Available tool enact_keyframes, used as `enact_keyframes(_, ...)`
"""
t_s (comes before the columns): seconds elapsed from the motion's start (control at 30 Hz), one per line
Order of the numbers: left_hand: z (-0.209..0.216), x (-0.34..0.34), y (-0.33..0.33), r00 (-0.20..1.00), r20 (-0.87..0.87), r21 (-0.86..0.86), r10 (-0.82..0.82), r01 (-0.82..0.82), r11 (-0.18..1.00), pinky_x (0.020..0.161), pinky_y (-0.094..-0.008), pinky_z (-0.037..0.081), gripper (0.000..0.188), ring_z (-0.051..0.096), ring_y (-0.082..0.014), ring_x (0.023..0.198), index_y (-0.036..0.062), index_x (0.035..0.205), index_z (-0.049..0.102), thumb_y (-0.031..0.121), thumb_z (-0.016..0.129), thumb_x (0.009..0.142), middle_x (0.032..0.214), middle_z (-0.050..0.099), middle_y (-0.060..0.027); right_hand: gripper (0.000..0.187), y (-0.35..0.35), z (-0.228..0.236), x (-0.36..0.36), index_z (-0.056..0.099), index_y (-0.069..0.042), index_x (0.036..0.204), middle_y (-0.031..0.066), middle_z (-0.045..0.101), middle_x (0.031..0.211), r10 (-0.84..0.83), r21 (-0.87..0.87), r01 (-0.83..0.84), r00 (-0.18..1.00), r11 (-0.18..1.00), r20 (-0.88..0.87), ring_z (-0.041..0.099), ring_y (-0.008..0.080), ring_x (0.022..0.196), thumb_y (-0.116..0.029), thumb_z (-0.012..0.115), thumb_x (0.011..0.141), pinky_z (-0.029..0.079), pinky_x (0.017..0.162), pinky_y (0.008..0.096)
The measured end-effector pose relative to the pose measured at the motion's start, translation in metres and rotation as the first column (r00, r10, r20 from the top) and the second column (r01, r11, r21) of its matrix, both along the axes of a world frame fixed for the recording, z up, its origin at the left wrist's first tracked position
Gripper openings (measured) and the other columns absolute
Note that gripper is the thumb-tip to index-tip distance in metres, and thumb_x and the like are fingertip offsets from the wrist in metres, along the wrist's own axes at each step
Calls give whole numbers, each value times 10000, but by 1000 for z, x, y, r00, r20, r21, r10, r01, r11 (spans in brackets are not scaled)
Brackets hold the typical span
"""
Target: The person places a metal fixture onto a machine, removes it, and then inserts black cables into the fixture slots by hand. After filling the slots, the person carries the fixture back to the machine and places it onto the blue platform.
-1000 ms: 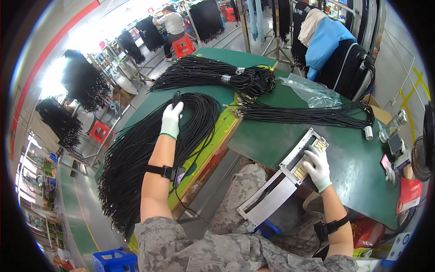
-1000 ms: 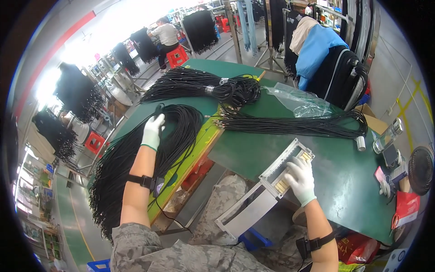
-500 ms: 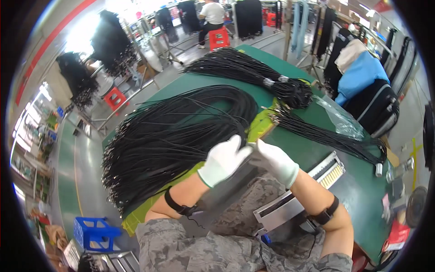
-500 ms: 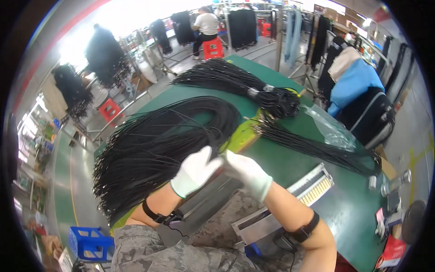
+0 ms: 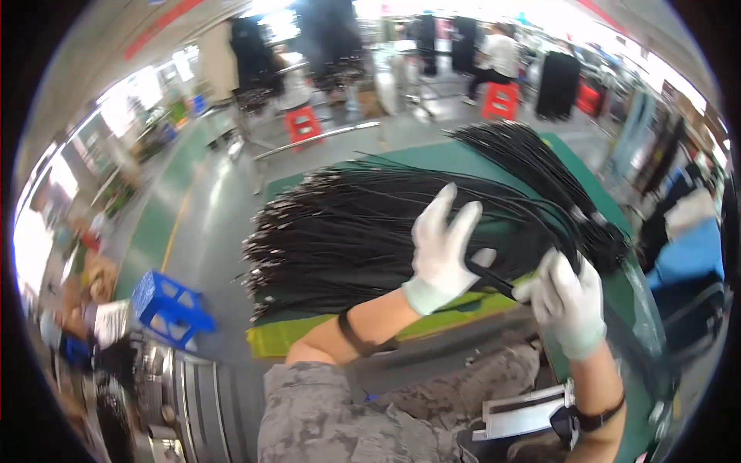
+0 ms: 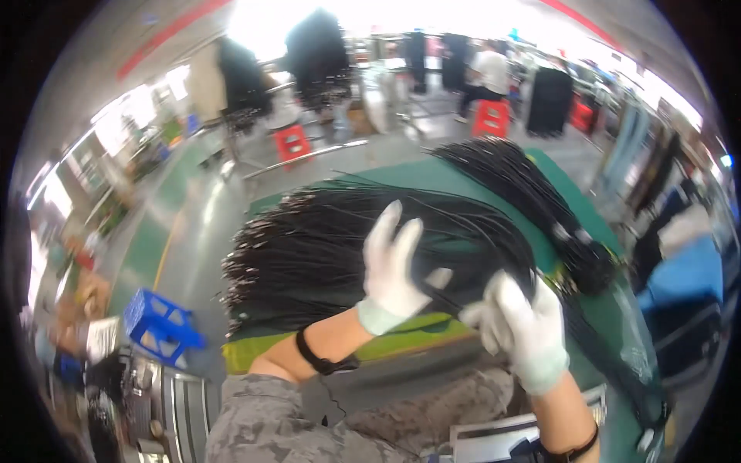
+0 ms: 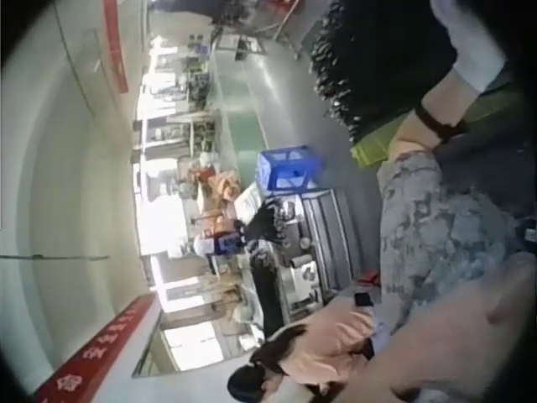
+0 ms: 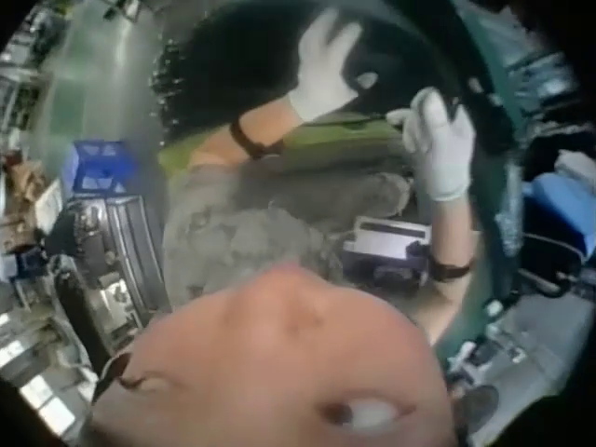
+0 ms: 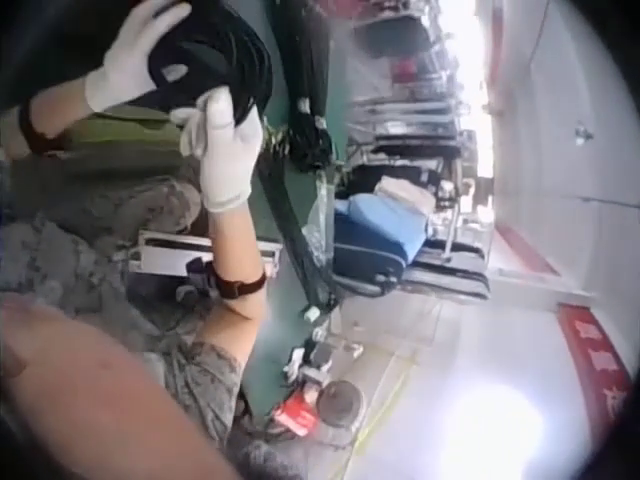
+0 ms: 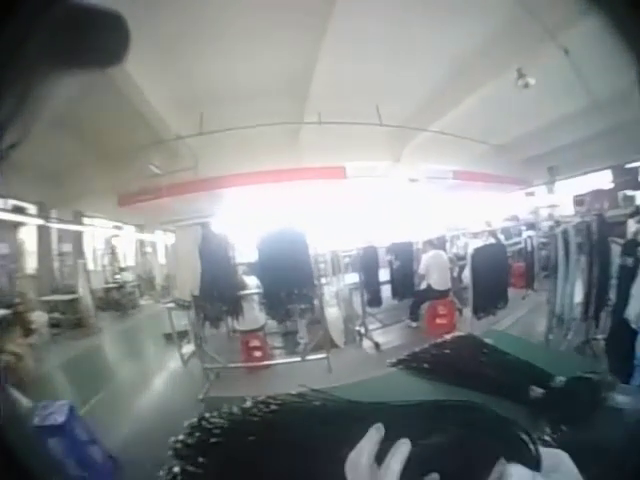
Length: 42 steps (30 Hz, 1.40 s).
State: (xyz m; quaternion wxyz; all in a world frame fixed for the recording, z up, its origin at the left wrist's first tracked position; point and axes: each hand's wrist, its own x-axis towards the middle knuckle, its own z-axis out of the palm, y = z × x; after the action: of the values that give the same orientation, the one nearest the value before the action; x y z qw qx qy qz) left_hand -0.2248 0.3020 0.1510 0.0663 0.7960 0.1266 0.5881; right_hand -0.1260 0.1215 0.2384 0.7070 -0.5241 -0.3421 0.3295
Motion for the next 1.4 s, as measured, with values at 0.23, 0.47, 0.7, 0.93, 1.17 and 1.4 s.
enact_keyframes(0.23,25,26,18,827,-97,-22,-553,554,832,1169,-533,275,639,622,-269,1084,92,1322,534,167,787,740,1041,655,-86,402,-14,46,-30,625,-1,986,62,651,659,307,-436,-45,774,899,554,587,92,562,-373,748,898,448,476,224)
enact_keyframes(0.47,-15,-6,83,865,-455,31,-212,254,967,1125,-497,341,459,648,-236,976,179,1054,658,23,732,629,915,676,-17,370,-87,33,-1,559,75,1014,-5,470,532,-186,-82,199,972,977,140,426,93,374,-280,635,938,325,381,227)
enact_keyframes(0.7,18,-39,175,879,-453,136,150,-99,986,977,-440,412,417,625,-260,1016,199,1016,705,-8,651,659,961,693,-19,398,-190,22,66,502,49,1362,-26,546,822,-463,315,348,754,883,466,439,42,514,-174,497,1033,350,452,184)
enact_keyframes(0.93,101,-45,198,992,-46,369,114,-89,925,913,-431,458,390,625,-310,970,149,1056,690,51,689,678,975,697,-55,442,-247,-8,66,437,85,1427,-79,379,762,-793,355,779,279,516,541,322,-10,564,-115,476,1035,281,517,148)
enact_keyframes(1.17,87,-40,193,871,-492,211,-13,134,968,934,-353,510,560,660,-293,1036,152,1137,699,-51,756,619,1103,697,-105,322,-278,-34,49,579,46,1214,-76,425,696,-533,195,626,760,755,-372,301,13,451,-212,441,1081,288,451,187)
enact_keyframes(1.4,89,19,88,688,-655,81,-313,476,876,855,-360,506,401,660,-289,938,43,1080,705,-95,546,739,964,672,-141,235,-394,-95,4,612,-11,1076,-87,431,671,-736,-85,819,457,567,-500,288,11,448,-234,549,1038,309,493,186)
